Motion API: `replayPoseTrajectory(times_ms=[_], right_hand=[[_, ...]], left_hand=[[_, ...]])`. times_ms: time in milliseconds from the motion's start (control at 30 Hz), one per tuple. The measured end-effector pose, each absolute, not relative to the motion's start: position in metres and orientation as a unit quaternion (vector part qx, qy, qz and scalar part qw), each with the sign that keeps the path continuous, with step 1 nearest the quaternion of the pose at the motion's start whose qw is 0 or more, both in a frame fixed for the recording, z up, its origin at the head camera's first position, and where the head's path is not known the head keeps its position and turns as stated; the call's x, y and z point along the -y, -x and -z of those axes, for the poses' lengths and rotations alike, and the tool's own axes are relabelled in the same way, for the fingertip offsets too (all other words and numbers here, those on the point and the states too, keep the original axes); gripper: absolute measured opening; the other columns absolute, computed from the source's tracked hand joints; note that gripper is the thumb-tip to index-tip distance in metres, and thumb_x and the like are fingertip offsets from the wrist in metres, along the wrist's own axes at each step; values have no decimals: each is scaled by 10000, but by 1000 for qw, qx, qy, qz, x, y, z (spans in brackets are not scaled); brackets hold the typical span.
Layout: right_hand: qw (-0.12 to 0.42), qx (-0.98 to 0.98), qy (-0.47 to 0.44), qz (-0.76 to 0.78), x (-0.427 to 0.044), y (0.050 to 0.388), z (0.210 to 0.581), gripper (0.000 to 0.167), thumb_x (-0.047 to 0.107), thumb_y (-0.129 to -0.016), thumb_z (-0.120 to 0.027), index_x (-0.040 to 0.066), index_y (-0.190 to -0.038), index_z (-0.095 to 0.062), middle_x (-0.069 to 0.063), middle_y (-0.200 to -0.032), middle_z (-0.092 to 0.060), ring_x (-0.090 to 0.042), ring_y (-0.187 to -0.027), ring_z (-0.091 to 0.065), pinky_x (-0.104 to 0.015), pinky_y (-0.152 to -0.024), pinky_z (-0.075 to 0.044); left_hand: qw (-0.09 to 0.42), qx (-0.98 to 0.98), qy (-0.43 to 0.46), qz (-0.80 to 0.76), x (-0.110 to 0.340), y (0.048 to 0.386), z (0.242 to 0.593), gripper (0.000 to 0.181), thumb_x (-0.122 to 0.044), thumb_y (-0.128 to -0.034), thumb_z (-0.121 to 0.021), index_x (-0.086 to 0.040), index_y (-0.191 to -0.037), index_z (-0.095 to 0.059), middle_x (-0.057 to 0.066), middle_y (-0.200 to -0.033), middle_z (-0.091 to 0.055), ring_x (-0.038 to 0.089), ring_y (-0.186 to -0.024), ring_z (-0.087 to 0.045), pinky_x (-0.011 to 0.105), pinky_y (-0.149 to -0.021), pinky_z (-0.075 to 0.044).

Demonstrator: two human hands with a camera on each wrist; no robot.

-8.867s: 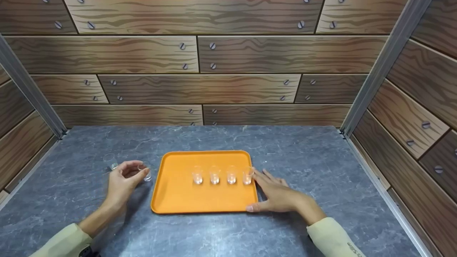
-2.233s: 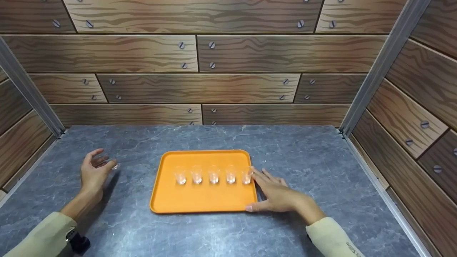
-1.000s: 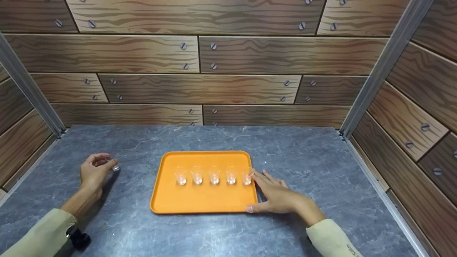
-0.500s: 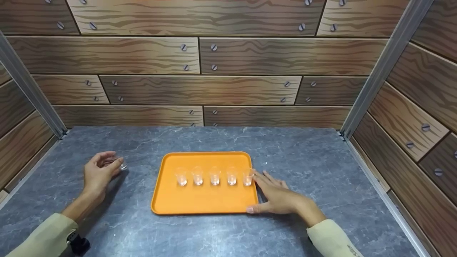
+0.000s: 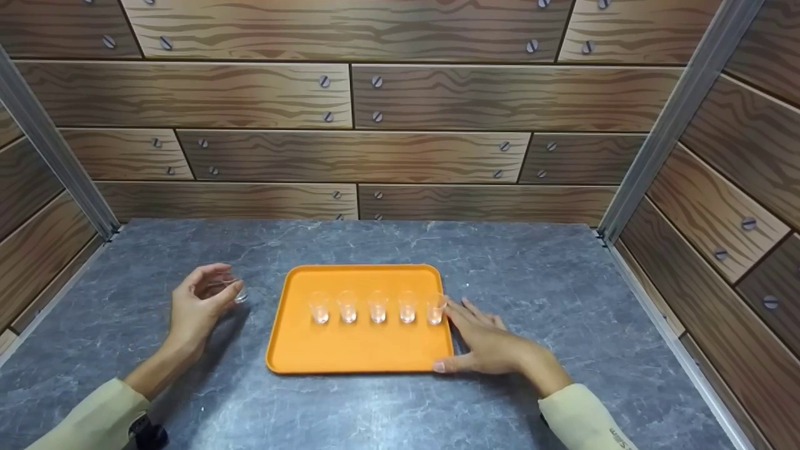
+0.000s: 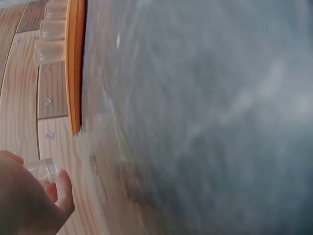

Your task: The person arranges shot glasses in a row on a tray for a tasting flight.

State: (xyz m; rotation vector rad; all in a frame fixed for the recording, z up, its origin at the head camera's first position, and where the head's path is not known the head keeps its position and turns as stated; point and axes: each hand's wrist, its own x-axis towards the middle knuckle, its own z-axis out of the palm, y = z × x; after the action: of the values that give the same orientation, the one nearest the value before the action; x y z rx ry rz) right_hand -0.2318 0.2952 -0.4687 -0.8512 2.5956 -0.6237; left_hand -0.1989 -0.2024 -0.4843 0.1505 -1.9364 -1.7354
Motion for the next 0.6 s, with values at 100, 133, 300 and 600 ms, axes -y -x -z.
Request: replayPoseTrajectory(times_ms=[100,133,300,600], right_hand=[[169,-913,301,219,-295,232,468,1095,602,-976,-758,73,-1742,-183,-209,-1793,-119,-535,-1615,-51,-878,-1138,-5],[169,-913,300,219,-295,232,468,1098,607,-975,-756,80,-1745,-177,-199,-1796,-116,-529,-1617,-49,-877,-1140,-3],[168,-913,300,219,-295,232,469,1101,623,-970,-753,75,-1742,-190,-188,-1799,-114,-518,-1622,-40,-883,-1136,-5],[170,-914,294,224,-295,231,471,1115,626,-967,-754,102,-1752,-160,-190,-1799,-98,-509,-1625,-29,-884,-1131,16]], left_hand=[[262,715,-47,646,197,198,484,347,51,-898,-839,68,-1216,-701,199,-1081,-749,207,-946,-713,202,-786,-589],[260,715,-45,647,196,197,484,346,57,-895,-838,70,-1212,-700,201,-1079,-751,209,-946,-715,204,-795,-589],[252,716,-37,650,187,194,484,342,49,-888,-848,64,-1200,-708,187,-1068,-764,246,-954,-719,215,-819,-585],[226,729,6,646,172,190,484,326,39,-873,-869,26,-1167,-728,160,-1041,-775,298,-955,-733,262,-823,-605]])
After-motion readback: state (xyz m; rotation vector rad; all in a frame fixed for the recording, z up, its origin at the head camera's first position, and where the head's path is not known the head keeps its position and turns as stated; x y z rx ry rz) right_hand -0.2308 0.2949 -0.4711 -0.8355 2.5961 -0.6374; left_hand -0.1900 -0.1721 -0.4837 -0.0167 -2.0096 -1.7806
